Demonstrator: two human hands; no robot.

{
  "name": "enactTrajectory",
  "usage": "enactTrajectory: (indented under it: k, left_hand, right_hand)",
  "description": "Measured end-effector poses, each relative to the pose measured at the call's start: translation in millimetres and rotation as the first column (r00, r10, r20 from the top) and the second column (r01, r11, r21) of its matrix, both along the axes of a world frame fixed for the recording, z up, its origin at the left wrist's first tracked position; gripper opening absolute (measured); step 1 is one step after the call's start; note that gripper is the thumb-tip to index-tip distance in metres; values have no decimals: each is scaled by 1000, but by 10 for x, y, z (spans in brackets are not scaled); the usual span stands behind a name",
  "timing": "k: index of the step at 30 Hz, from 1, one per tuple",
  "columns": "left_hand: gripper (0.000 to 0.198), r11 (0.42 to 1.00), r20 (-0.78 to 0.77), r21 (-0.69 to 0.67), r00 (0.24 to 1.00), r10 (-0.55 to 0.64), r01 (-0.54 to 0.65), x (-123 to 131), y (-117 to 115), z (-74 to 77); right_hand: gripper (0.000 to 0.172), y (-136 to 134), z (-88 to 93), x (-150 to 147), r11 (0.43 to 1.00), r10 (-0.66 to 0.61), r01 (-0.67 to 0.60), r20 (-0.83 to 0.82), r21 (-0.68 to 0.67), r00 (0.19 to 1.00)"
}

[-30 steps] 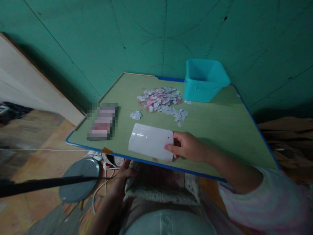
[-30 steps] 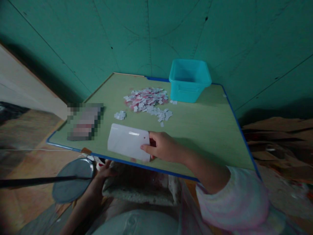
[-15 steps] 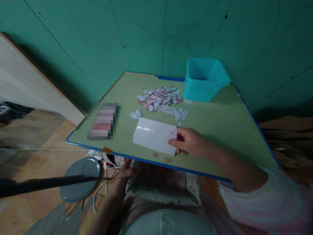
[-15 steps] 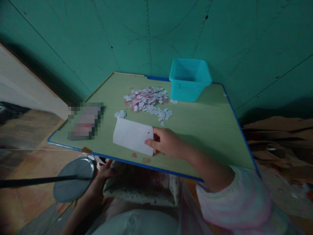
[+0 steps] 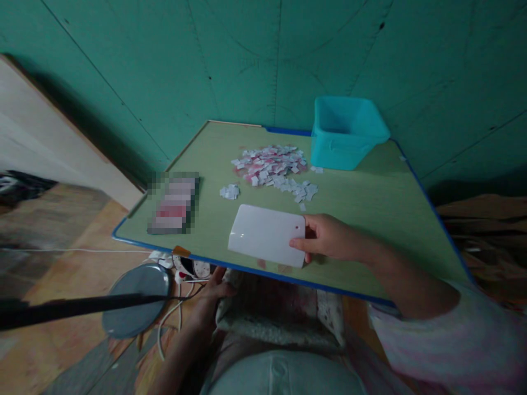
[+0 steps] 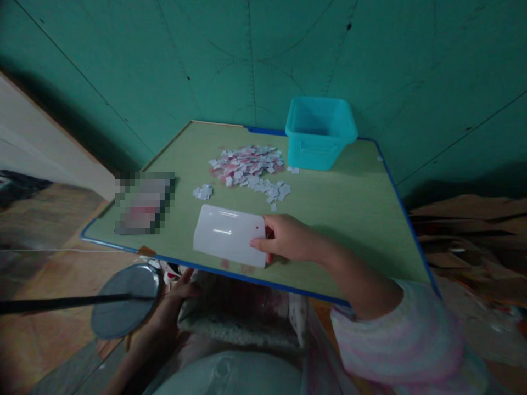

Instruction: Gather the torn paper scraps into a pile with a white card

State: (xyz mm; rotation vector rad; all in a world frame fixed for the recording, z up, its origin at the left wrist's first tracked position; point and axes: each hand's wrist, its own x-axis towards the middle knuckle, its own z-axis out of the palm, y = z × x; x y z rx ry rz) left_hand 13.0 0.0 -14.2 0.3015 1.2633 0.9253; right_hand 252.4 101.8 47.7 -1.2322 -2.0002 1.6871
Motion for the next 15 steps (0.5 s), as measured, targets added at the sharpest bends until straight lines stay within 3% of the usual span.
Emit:
enactTrajectory:
  k: [10, 15]
  left_hand:
    - [54, 1000, -29, -11, 1000, -9, 9, 37, 10, 34]
    - [46, 997, -38, -62, 998, 43, -45, 36, 7, 62]
  right_hand:
    - [20, -32, -20, -27, 1000, 28, -28, -35, 3, 999]
    - [19, -40, -20, -38, 1000, 29, -29, -37, 8, 999]
